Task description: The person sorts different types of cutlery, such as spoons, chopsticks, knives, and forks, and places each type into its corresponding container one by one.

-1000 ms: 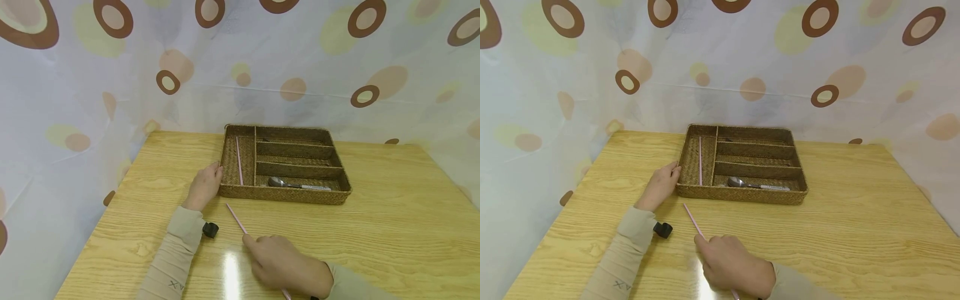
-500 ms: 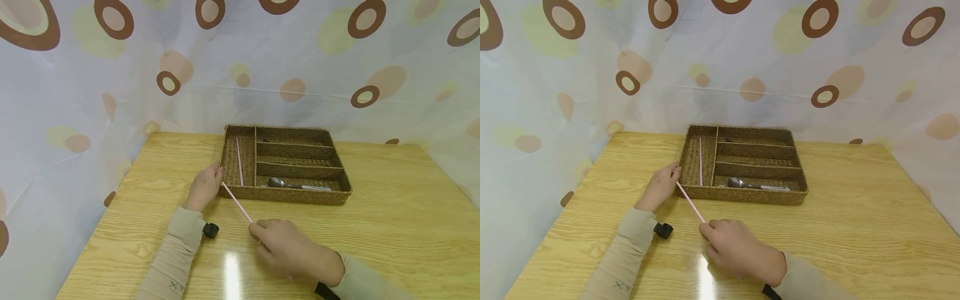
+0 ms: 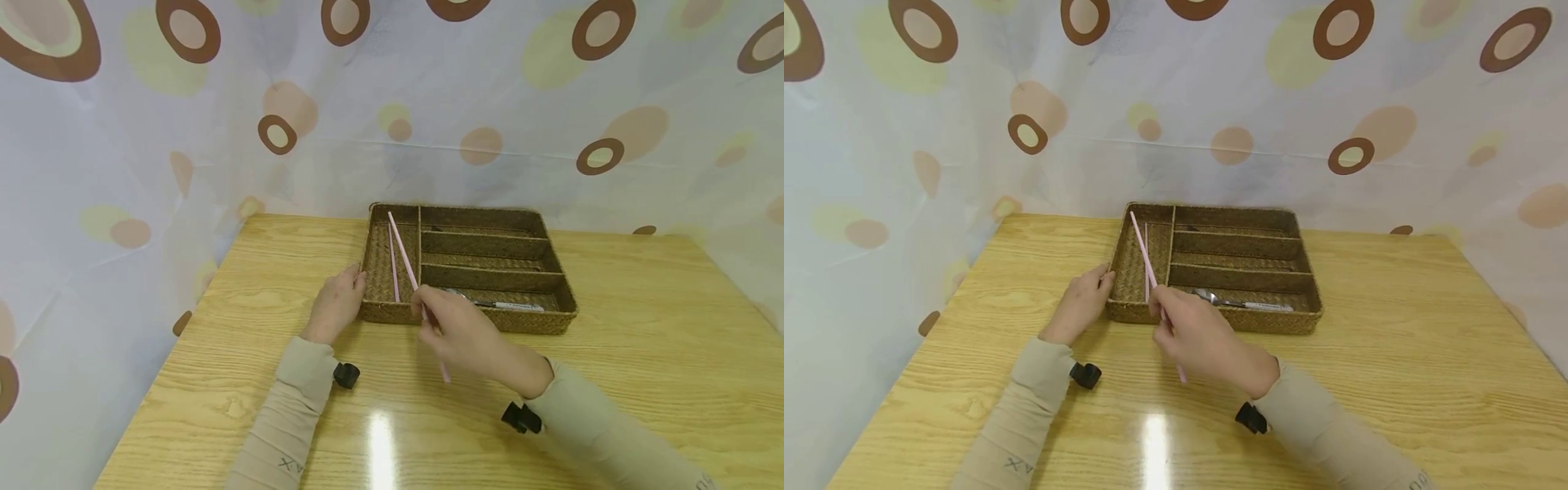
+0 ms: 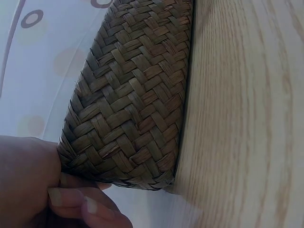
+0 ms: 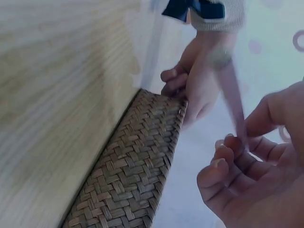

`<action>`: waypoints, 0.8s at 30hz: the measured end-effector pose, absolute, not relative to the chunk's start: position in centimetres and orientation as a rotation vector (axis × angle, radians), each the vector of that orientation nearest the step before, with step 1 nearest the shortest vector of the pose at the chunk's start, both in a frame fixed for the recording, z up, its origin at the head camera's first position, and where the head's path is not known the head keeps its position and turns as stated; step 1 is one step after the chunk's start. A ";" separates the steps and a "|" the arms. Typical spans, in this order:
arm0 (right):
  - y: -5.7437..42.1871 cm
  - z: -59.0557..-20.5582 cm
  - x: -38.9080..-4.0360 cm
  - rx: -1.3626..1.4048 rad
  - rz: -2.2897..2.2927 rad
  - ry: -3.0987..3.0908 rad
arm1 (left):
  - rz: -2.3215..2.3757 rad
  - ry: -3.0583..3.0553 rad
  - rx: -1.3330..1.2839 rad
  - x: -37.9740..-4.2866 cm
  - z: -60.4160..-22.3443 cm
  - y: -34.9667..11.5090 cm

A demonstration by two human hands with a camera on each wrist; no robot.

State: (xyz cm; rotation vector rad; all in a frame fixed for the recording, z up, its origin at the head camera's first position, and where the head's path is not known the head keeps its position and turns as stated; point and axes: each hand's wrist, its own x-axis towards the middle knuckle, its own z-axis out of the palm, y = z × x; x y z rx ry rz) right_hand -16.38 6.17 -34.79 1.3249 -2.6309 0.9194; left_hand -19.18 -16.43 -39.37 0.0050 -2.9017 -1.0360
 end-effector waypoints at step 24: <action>3.4 -33.9 -24.2 1.097 1.159 -2.834 | -1.077 -2.889 0.018 -19.2 -39.4 -16.4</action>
